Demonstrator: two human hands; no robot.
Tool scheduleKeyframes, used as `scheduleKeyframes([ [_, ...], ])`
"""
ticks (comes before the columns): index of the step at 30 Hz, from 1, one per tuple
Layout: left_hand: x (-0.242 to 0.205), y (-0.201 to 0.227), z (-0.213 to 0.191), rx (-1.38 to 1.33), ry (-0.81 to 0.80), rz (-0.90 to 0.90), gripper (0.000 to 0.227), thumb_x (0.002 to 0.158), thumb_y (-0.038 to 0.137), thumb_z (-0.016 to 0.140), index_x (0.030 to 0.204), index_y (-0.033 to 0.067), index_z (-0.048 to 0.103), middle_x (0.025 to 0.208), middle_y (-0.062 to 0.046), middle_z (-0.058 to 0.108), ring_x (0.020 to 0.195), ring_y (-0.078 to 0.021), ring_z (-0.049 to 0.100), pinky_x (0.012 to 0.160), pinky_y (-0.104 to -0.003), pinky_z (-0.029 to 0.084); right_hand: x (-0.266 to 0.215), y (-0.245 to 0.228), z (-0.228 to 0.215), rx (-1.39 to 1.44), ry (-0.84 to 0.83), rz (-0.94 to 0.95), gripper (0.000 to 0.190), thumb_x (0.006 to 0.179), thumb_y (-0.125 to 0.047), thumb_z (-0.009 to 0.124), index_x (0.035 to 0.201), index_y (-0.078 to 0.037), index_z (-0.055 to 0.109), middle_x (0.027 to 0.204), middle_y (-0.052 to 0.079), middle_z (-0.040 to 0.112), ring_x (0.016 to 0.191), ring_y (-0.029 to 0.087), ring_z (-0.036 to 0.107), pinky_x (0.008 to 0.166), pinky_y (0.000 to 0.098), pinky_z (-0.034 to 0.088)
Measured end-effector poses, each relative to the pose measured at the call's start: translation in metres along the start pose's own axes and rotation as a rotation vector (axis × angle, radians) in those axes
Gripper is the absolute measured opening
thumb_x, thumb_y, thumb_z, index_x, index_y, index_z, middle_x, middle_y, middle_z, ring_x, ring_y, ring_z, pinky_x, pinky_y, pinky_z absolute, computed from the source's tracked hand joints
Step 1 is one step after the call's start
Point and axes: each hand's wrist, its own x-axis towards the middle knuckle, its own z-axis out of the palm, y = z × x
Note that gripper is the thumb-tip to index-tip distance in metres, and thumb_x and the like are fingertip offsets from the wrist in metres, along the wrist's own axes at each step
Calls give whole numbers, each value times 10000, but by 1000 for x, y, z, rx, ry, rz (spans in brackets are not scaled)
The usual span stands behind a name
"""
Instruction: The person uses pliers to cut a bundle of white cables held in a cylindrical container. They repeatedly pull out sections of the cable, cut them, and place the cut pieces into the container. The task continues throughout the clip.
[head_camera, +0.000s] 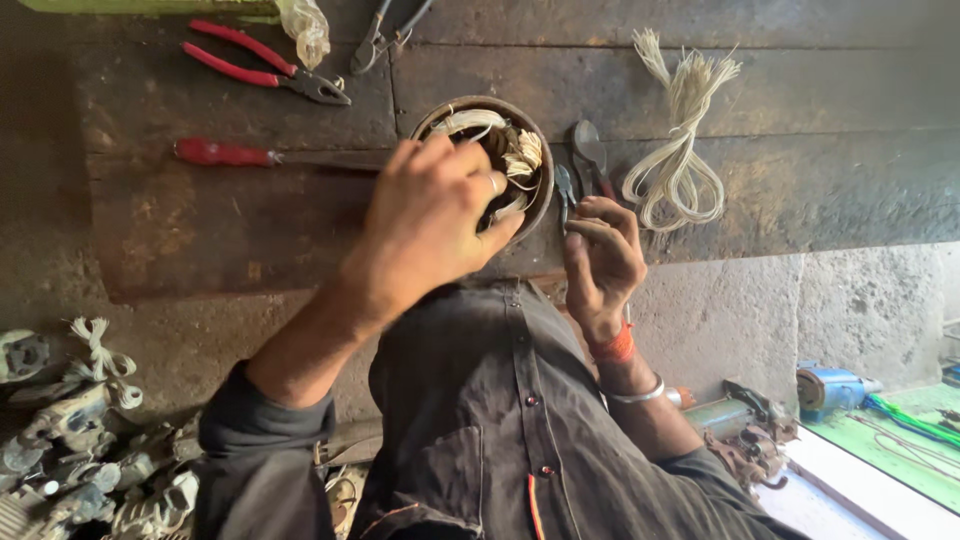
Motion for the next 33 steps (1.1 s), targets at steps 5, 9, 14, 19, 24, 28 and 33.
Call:
scheduleKeyframes([
  [5, 16, 12, 9, 273, -227, -55, 331, 725, 418, 801, 715, 87, 793, 739, -110, 729, 814, -306, 696, 738, -479, 519, 12, -3, -3, -85, -26, -179, 164, 926, -70, 669, 1058, 19, 705, 1268, 190, 599, 1278, 327, 575, 1149, 427, 470],
  [9, 17, 4, 16, 223, -426, -83, 148, 772, 189, 717, 763, 57, 783, 766, -195, 726, 747, -350, 733, 669, -472, 552, 18, -12, 10, -96, -149, -218, 238, 914, -91, 649, 1123, 3, 715, 1388, 199, 525, 1353, 357, 531, 1151, 435, 437],
  [14, 25, -1, 9, 205, -578, -90, 212, 727, 195, 693, 789, 8, 772, 810, -245, 729, 803, -394, 733, 747, -499, 563, 32, -6, 33, -134, -295, -218, 297, 922, -113, 673, 1187, 16, 698, 1506, 255, 392, 1438, 406, 405, 1244, 511, 349],
  [19, 40, -5, -2, 136, -724, -104, 240, 777, 207, 661, 840, 3, 769, 869, -251, 727, 886, -417, 720, 820, -508, 567, 38, 12, 39, -95, -290, -223, 231, 865, -121, 625, 1075, -49, 692, 1475, 238, 414, 1412, 375, 444, 1233, 493, 366],
  [24, 45, -7, -6, 148, -894, -130, 304, 863, 305, 637, 868, 34, 773, 892, -230, 730, 898, -417, 709, 835, -516, 551, 37, 33, 48, 22, -251, -227, 308, 866, -236, 634, 1098, -36, 671, 1438, 249, 418, 1374, 371, 443, 1216, 498, 368],
  [28, 47, 4, 4, 171, -885, -159, 312, 870, 304, 640, 869, 23, 775, 887, -222, 741, 886, -397, 728, 834, -501, 562, 35, 53, 55, 111, -186, -314, 355, 919, -333, 608, 1090, -29, 670, 1415, 234, 424, 1375, 370, 433, 1215, 514, 354],
  [33, 48, 3, 10, 228, -918, -187, 248, 780, 219, 678, 895, 17, 767, 906, -216, 744, 899, -378, 738, 819, -485, 583, 39, 59, 67, 128, -94, -359, 405, 930, -392, 592, 1068, -18, 664, 1366, 231, 456, 1334, 377, 457, 1190, 539, 372],
])
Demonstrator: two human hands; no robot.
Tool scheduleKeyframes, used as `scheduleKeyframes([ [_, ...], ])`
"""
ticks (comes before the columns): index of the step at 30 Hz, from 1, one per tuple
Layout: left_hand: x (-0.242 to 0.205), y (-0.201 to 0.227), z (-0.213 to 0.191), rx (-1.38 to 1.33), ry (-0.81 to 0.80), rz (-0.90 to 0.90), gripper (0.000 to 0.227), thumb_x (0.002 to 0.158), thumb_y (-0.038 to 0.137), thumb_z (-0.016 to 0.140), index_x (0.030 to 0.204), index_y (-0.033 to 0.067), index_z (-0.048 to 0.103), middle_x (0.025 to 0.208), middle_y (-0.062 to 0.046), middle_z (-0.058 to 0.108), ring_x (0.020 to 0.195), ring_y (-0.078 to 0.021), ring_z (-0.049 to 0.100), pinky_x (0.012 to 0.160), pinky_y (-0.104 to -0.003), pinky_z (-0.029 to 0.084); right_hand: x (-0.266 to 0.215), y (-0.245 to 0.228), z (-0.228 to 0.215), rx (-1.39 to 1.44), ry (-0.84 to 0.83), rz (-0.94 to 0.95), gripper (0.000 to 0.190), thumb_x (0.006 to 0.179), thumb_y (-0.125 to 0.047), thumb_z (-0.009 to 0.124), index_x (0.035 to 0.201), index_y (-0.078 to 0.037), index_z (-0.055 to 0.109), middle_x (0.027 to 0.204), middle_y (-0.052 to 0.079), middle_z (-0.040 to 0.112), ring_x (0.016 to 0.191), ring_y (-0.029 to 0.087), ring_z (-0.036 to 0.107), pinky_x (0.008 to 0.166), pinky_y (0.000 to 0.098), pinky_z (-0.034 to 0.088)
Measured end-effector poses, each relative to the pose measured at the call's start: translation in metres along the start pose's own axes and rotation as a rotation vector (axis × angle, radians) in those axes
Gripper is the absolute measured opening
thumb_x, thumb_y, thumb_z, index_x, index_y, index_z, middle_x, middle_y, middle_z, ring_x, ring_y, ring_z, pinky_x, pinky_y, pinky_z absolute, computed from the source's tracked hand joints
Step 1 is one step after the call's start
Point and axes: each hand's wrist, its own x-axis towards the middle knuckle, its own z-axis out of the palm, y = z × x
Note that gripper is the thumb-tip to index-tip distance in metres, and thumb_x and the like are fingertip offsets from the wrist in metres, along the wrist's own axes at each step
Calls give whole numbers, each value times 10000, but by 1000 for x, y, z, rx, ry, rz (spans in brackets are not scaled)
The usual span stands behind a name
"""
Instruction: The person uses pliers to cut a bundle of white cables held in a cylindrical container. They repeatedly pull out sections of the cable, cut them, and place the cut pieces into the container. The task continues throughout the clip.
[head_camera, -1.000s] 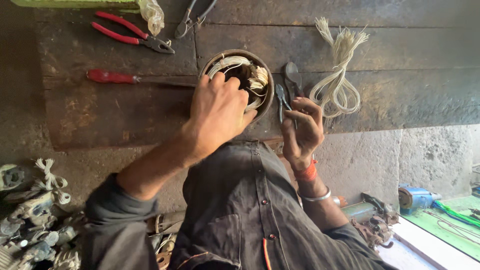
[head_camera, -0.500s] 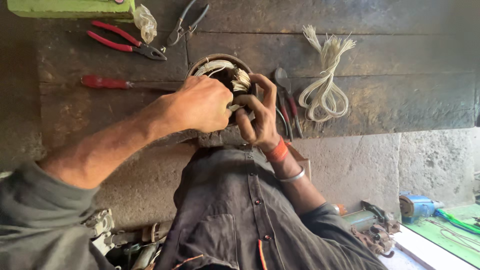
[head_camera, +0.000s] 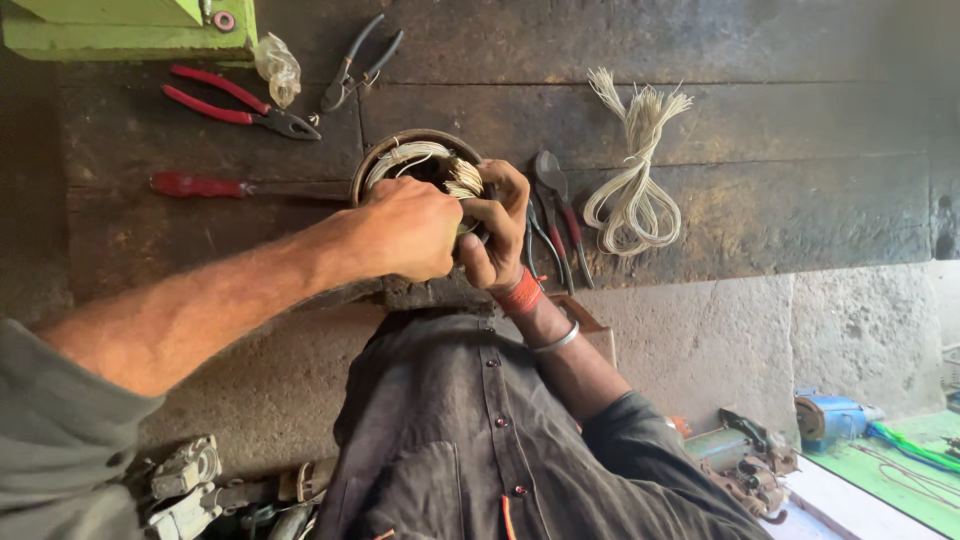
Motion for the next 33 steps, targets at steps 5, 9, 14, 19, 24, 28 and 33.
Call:
scheduleKeyframes([
  [5, 7, -9, 10, -73, 1, 9, 349, 873, 310, 587, 895, 11, 767, 930, -243, 736, 959, -402, 717, 879, -509, 546, 9, 0, -4, -43, -13, -74, 410, 895, -410, 595, 983, -18, 678, 1234, 222, 530, 1219, 380, 512, 1092, 542, 433],
  [9, -8, -3, -17, -150, -24, 27, 423, 922, 350, 514, 914, 0, 753, 922, -244, 733, 927, -403, 716, 866, -514, 544, 13, 1, -2, -43, 16, -99, 379, 873, -405, 600, 905, -33, 663, 1179, 220, 548, 1173, 374, 528, 1047, 531, 464],
  [14, -76, -8, -44, -434, 165, 177, 365, 936, 311, 547, 806, -2, 683, 825, -215, 703, 793, -403, 688, 704, -479, 538, 15, -1, 1, 29, 23, -109, 330, 824, -373, 625, 863, -46, 644, 1171, 219, 536, 1155, 365, 513, 1021, 515, 465],
  [19, -85, -25, -20, -336, 515, 291, 280, 903, 218, 623, 775, -23, 687, 775, -177, 699, 748, -363, 691, 702, -457, 529, 10, -5, -4, 69, -10, -58, 290, 827, -321, 632, 884, -38, 640, 1241, 217, 498, 1234, 375, 481, 1108, 540, 428],
  [24, -133, -78, -6, -339, 744, 39, 339, 1025, 280, 603, 924, -25, 711, 935, -191, 726, 892, -352, 718, 777, -430, 555, 6, -8, -6, 94, -50, 13, 294, 874, -323, 669, 933, -36, 645, 1322, 207, 446, 1274, 362, 475, 1126, 518, 431],
  [28, -142, -111, 51, -187, 206, -493, 403, 959, 403, 629, 981, 20, 755, 1022, -188, 736, 989, -398, 697, 867, -511, 547, 13, -12, -20, 29, -147, 33, 333, 894, -355, 700, 955, -30, 663, 1352, 170, 447, 1289, 334, 469, 1130, 492, 408],
  [33, -137, -105, 98, -219, 333, -341, 817, 776, 515, 733, 1375, -16, 566, 1351, -245, 598, 1080, -417, 668, 904, -598, 505, 28, -51, -40, 23, -162, 124, 325, 938, -318, 678, 1044, -11, 665, 1354, 197, 499, 1279, 306, 537, 1117, 448, 486],
])
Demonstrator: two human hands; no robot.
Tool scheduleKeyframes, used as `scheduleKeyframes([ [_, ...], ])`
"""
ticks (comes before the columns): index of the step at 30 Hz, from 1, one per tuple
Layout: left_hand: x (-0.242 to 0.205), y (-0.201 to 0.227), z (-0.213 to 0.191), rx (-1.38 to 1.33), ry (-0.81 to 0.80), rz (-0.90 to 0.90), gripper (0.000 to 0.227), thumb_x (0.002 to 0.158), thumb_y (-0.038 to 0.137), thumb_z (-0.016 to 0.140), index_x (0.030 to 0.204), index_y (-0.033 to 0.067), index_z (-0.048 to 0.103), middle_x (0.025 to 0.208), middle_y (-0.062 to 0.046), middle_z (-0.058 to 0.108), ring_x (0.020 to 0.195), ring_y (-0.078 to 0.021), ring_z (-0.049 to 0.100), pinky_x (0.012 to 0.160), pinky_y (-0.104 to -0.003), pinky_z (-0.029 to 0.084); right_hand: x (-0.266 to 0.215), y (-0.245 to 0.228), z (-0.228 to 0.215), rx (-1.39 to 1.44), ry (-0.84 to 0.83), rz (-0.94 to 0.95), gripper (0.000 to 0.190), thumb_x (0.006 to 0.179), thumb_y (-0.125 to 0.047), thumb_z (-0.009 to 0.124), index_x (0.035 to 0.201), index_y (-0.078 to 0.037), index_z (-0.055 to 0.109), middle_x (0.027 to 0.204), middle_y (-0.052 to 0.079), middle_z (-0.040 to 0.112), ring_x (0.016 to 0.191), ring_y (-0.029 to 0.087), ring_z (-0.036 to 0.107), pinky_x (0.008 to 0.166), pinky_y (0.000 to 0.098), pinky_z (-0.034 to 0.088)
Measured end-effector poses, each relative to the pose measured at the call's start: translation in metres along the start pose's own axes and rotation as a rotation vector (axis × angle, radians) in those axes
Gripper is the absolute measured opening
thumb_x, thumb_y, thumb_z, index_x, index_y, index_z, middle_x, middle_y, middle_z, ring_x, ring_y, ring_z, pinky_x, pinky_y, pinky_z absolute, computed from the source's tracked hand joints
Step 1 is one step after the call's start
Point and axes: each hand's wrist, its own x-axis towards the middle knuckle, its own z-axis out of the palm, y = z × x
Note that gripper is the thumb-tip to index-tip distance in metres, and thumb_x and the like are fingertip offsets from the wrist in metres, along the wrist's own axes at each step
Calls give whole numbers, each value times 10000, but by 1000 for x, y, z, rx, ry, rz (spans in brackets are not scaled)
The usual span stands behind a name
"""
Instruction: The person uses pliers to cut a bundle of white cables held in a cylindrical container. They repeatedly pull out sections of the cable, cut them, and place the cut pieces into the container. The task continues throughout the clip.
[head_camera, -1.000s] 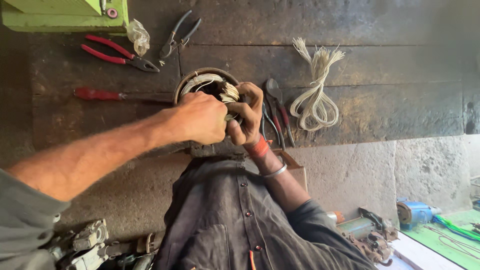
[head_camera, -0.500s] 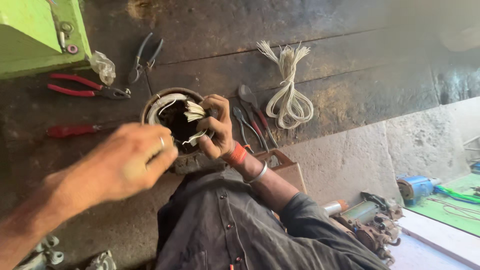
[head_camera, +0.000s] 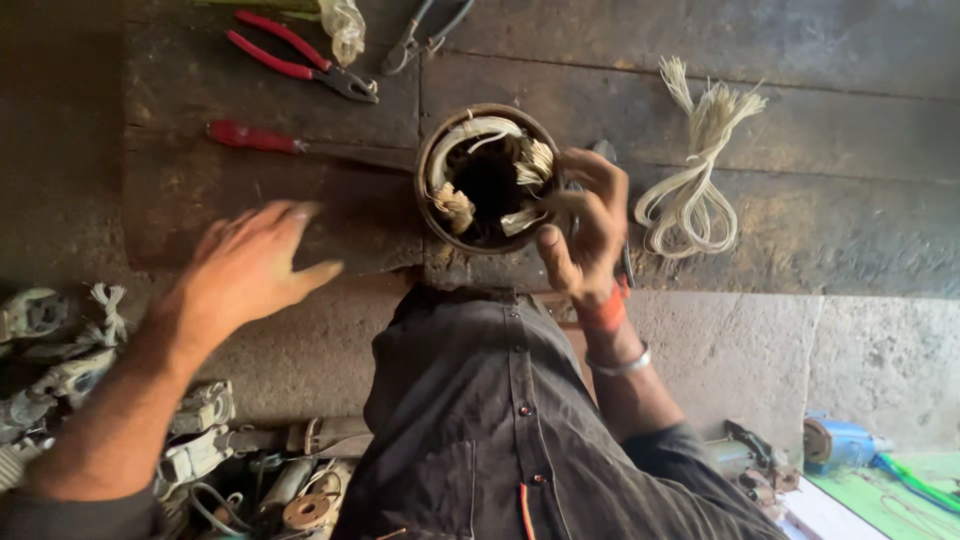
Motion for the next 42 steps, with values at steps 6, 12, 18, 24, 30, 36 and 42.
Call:
scheduleKeyframes([
  [6, 29, 62, -3, -285, 517, 527, 549, 992, 375, 723, 1385, 10, 609, 1312, -180, 672, 1208, -326, 658, 1035, -477, 535, 29, -56, 0, -72, -104, 96, 358, 900, -123, 757, 1204, 23, 640, 1132, 151, 697, 1042, 245, 719, 898, 344, 598],
  [12, 79, 65, -11, -361, 349, 635, 368, 864, 260, 780, 1144, 25, 747, 1150, -103, 743, 1089, -267, 696, 961, -394, 566, 52, -72, 36, -254, -297, -38, 620, 860, -148, 843, 1363, 37, 532, 1175, 194, 670, 1079, 332, 691, 963, 383, 555],
  [18, 89, 62, -37, -199, 207, 674, 263, 773, 245, 833, 973, 77, 799, 1047, -105, 731, 1002, -313, 685, 852, -420, 542, 44, -66, 45, -294, -246, 52, 491, 862, -178, 843, 1279, -30, 632, 1061, 132, 698, 960, 296, 711, 858, 363, 571],
  [24, 108, 63, -52, -232, 0, 729, 279, 743, 199, 804, 993, 77, 798, 1028, -84, 742, 917, -296, 719, 798, -401, 558, 42, -61, 46, -270, -195, -53, 385, 852, -150, 840, 1171, -43, 652, 1014, 108, 685, 893, 270, 696, 802, 356, 567],
  [30, 101, 67, -59, -346, 1, 822, 232, 745, 128, 770, 969, 78, 796, 935, -89, 737, 801, -266, 744, 690, -373, 586, 43, -54, 42, -178, -207, -31, 280, 830, -109, 856, 1027, -60, 662, 952, 68, 689, 849, 233, 699, 783, 333, 569],
  [36, 85, 78, -71, -14, 9, 823, 131, 737, 42, 720, 863, 58, 751, 868, -120, 679, 748, -357, 710, 644, -457, 559, 44, -49, 37, -113, -256, -6, 316, 791, -135, 883, 949, -67, 619, 935, 69, 677, 845, 249, 690, 780, 340, 559],
  [42, 94, 85, -79, -25, -61, 824, 67, 783, 81, 709, 832, 37, 723, 877, -117, 662, 715, -347, 706, 628, -453, 561, 41, -46, 40, -90, -262, 37, 304, 803, -110, 868, 936, -75, 597, 954, 63, 695, 867, 250, 702, 780, 335, 563],
])
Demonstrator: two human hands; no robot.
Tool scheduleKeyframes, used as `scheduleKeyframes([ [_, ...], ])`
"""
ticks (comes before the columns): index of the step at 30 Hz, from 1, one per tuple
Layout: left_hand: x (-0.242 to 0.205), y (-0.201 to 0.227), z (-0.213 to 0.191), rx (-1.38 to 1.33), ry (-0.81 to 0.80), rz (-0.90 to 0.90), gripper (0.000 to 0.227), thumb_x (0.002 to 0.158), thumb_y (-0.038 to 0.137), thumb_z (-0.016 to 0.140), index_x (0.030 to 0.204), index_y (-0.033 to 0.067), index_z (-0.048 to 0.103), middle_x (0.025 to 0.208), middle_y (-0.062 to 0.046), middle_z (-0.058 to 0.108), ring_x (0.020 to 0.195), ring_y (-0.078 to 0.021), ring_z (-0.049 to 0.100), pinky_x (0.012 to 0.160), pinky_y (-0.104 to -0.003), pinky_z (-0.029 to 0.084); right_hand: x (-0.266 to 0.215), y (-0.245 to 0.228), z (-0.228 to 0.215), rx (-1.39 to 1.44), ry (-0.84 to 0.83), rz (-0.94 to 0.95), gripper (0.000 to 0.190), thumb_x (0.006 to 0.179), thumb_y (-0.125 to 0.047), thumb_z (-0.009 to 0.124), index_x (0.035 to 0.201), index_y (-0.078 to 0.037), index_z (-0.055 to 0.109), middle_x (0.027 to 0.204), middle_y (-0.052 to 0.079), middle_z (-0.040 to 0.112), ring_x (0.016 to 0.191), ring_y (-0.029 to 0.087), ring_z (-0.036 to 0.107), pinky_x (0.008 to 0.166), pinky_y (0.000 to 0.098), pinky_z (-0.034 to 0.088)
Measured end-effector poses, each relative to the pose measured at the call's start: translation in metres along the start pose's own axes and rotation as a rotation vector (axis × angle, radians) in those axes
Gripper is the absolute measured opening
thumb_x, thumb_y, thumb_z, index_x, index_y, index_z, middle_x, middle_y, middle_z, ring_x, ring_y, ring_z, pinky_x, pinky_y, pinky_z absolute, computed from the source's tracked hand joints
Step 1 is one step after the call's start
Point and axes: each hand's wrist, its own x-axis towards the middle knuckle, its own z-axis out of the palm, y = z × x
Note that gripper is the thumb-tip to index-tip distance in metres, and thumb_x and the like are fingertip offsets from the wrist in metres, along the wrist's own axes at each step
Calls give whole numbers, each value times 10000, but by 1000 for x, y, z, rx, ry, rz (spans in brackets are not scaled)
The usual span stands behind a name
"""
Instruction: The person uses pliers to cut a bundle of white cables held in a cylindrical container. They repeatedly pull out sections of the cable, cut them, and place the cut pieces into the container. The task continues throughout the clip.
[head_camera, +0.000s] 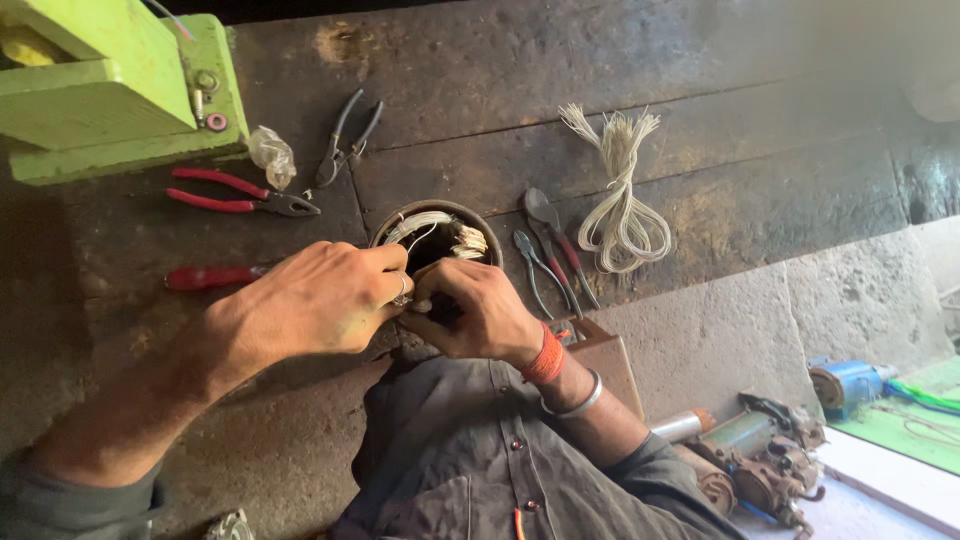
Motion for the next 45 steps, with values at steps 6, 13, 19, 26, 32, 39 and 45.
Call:
scheduleKeyframes([
  [6, -4, -19, 22, -225, 102, -1, 248, 771, 205, 797, 970, 59, 775, 1008, -98, 735, 673, -272, 745, 601, -369, 601, -1, 2, 2, 7, 74, -107, 278, 737, -31, 815, 878, -68, 579, 884, 74, 668, 795, 247, 691, 720, 329, 558],
  [13, -5, -22, 60, -266, 475, 187, 328, 805, 317, 856, 729, 47, 687, 674, -86, 650, 580, -240, 661, 512, -352, 506, -1, 3, 10, -49, 192, -242, 264, 708, -40, 813, 789, -56, 563, 789, 79, 622, 714, 236, 664, 624, 325, 534],
  [19, 18, -16, 61, 62, 732, 347, 471, 881, 307, 795, 573, 109, 498, 546, -35, 420, 487, -218, 470, 466, -371, 324, -3, 3, 13, -113, 235, -251, 217, 715, -30, 779, 800, -26, 579, 790, 88, 621, 670, 238, 638, 594, 324, 513],
  [26, 15, -9, 64, 172, 828, 362, 435, 887, 136, 750, 557, 101, 468, 545, -27, 390, 479, -211, 434, 458, -365, 304, -4, 2, 17, -191, 270, -193, 215, 740, 6, 743, 776, -47, 537, 736, 74, 546, 585, 238, 543, 535, 344, 420],
  [32, -35, 2, -4, 250, 966, 212, 314, 915, 80, 648, 631, 65, 515, 635, -67, 506, 600, -272, 543, 533, -396, 381, -5, -2, 21, -141, 288, -156, 333, 762, 13, 775, 720, -107, 466, 701, 26, 525, 576, 220, 527, 538, 353, 398],
  [39, -45, -6, 17, 353, 696, -518, 392, 1003, 283, 807, 775, 26, 618, 760, -133, 635, 731, -339, 659, 652, -412, 511, 0, -11, 3, -153, 55, -86, 217, 806, -59, 766, 962, -56, 615, 820, 68, 579, 696, 251, 607, 629, 363, 511],
  [45, -67, 12, 65, -83, 614, -516, 771, 801, 344, 852, 1443, 54, 539, 1504, -182, 496, 1367, -405, 483, 1099, -523, 411, 15, -21, -11, -504, -261, 0, 258, 850, -306, 814, 856, -99, 661, 787, 98, 603, 654, 271, 636, 551, 399, 503],
])
